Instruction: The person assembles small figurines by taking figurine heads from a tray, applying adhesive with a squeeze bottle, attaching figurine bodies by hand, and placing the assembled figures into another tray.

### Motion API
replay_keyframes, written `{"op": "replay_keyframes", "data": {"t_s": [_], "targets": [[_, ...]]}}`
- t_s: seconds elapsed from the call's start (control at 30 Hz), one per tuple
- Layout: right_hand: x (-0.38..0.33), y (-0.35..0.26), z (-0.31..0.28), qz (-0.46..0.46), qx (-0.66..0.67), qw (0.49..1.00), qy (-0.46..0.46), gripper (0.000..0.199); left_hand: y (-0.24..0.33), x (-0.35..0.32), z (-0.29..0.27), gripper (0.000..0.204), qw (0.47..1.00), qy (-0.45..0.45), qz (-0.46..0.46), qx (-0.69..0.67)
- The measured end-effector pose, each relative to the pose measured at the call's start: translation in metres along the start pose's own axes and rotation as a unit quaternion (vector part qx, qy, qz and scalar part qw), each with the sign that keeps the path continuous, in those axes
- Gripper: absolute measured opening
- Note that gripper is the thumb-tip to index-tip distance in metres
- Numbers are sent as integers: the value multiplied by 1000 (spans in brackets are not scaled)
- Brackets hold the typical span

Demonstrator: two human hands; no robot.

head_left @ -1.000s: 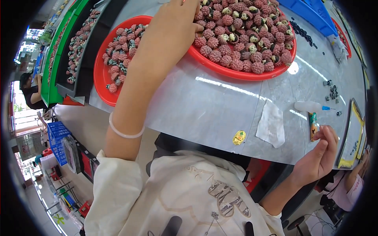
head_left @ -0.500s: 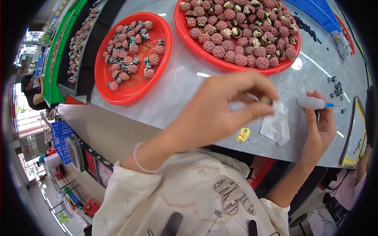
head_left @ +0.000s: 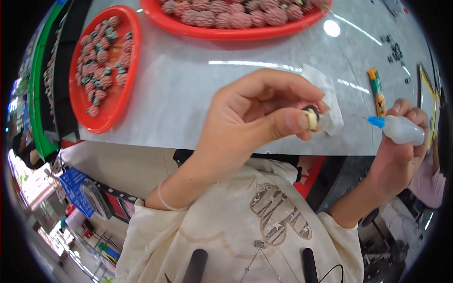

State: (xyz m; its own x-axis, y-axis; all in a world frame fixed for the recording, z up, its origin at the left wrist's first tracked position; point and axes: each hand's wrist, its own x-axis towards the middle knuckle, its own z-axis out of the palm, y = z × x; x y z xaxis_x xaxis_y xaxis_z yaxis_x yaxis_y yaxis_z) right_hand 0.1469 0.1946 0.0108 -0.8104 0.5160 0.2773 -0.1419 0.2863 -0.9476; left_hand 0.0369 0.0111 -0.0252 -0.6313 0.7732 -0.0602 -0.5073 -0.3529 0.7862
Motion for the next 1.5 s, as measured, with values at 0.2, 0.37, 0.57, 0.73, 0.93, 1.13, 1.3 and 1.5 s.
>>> {"op": "replay_keyframes", "data": {"t_s": [0.2,0.37,0.57,0.73,0.93,1.13,1.3,1.5], "targets": [[-2,0,-5,37,31,996,-79,46,-2,3,-2,37,999,-19,-5,26],[-3,0,8,26,-3,999,-48,46,-2,2,1,38,1000,-20,-15,15],[-7,-8,8,-78,-111,990,-34,42,-2,2,0,37,999,-17,-23,14],[-3,-5,-10,-170,-134,969,-116,37,1,2,-2,36,999,-25,-27,15],[-2,-5,-13,-134,-68,982,-113,36,0,4,-2,37,999,-19,-35,14],[4,5,-10,-15,14,1000,9,34,0,7,9,37,998,5,-60,8],[22,28,10,-53,-146,988,-23,37,0,2,13,36,998,25,-58,15],[36,28,9,-23,-233,969,-72,29,2,1,7,35,998,22,-62,-5]]}}
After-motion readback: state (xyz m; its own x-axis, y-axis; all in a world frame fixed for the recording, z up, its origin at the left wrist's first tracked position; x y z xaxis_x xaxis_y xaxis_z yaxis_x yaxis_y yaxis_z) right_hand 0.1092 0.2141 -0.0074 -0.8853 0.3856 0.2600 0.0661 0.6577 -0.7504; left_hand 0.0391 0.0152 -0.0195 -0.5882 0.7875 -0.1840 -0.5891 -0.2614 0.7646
